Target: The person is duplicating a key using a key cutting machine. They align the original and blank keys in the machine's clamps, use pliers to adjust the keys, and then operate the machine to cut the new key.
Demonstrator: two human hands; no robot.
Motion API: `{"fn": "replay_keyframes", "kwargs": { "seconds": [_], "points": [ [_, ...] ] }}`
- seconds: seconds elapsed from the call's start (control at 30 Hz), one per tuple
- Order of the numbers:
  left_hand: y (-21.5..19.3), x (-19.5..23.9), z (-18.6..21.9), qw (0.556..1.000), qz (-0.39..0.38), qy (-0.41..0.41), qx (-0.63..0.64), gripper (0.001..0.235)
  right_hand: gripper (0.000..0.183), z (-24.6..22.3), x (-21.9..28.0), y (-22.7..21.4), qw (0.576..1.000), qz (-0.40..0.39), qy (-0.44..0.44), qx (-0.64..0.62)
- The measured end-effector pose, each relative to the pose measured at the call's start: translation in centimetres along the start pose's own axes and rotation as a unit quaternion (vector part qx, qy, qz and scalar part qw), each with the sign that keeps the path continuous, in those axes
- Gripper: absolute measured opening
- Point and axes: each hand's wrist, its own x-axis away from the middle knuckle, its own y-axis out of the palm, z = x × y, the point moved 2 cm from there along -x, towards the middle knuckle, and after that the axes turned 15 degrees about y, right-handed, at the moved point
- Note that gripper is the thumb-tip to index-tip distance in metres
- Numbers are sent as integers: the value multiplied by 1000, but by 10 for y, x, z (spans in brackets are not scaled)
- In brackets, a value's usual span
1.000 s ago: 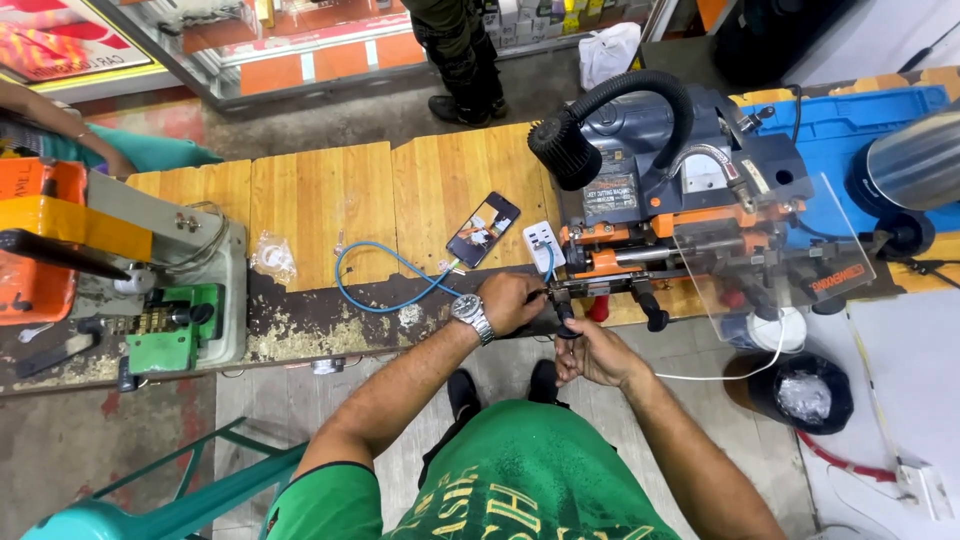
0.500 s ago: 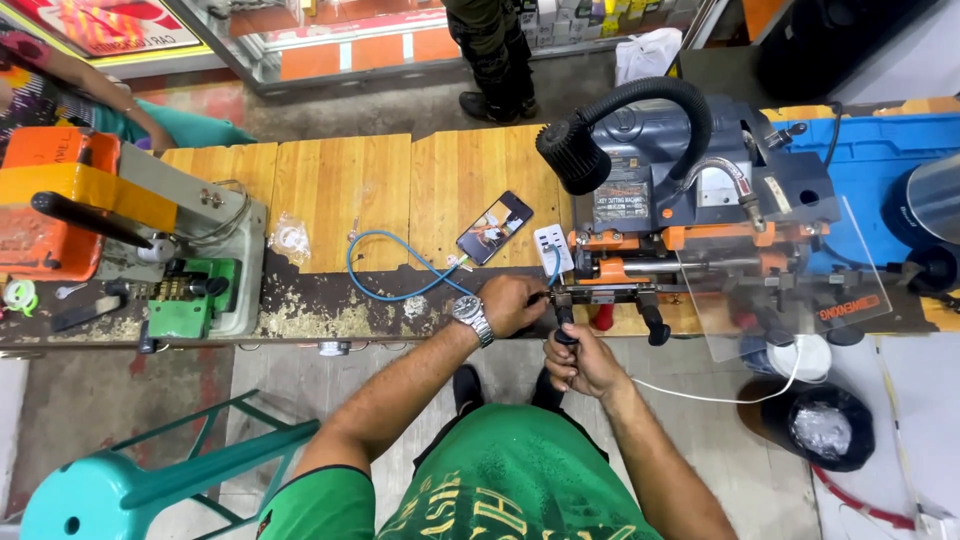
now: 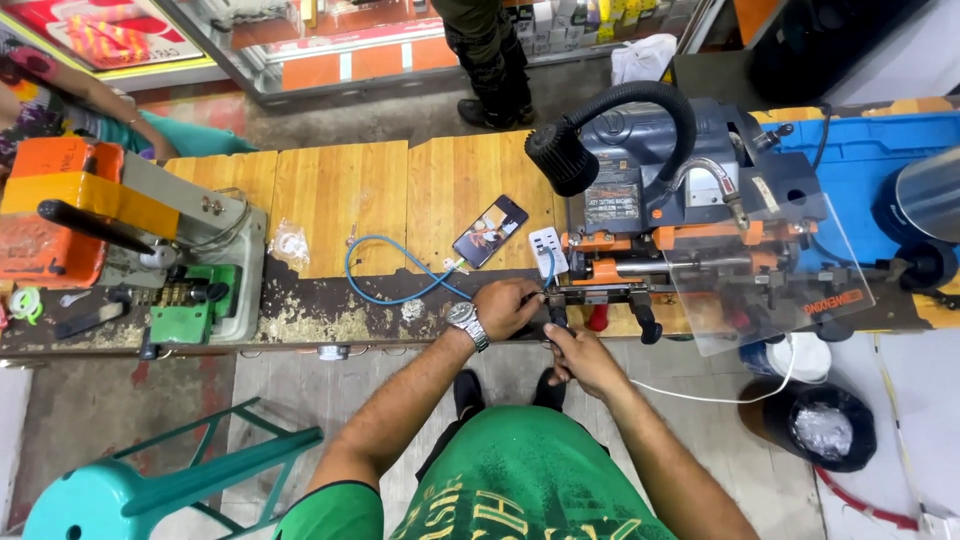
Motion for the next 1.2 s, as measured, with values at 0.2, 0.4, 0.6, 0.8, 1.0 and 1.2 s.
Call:
{"fn": "replay_keyframes", "kwargs": {
  "seconds": [0.2, 0.4, 0.6, 0.8, 1.0, 1.2],
  "points": [
    [-4, 4, -1, 999, -2, 35, -7, 28, 44, -9, 5, -1, 995, 72, 46, 51],
    [-5, 4, -5, 997, -12, 71, -12, 27, 44, -54, 47, 14, 876, 218, 4, 430],
    [-15, 9, -16, 997, 6, 76, -8, 26, 54, -78, 71, 39, 722, 300, -17, 624],
    [-29, 29, -19, 993, 46, -7, 113, 24, 56, -94, 107, 56, 822, 307, 2, 479],
    [-19, 26, -13, 962, 18, -66, 264, 25, 47, -57, 65, 38, 768, 383, -278, 432],
    [-2, 25, -12, 931, -31, -110, 346, 28, 13, -50, 40, 26, 681, 401, -361, 495]
  ]
}}
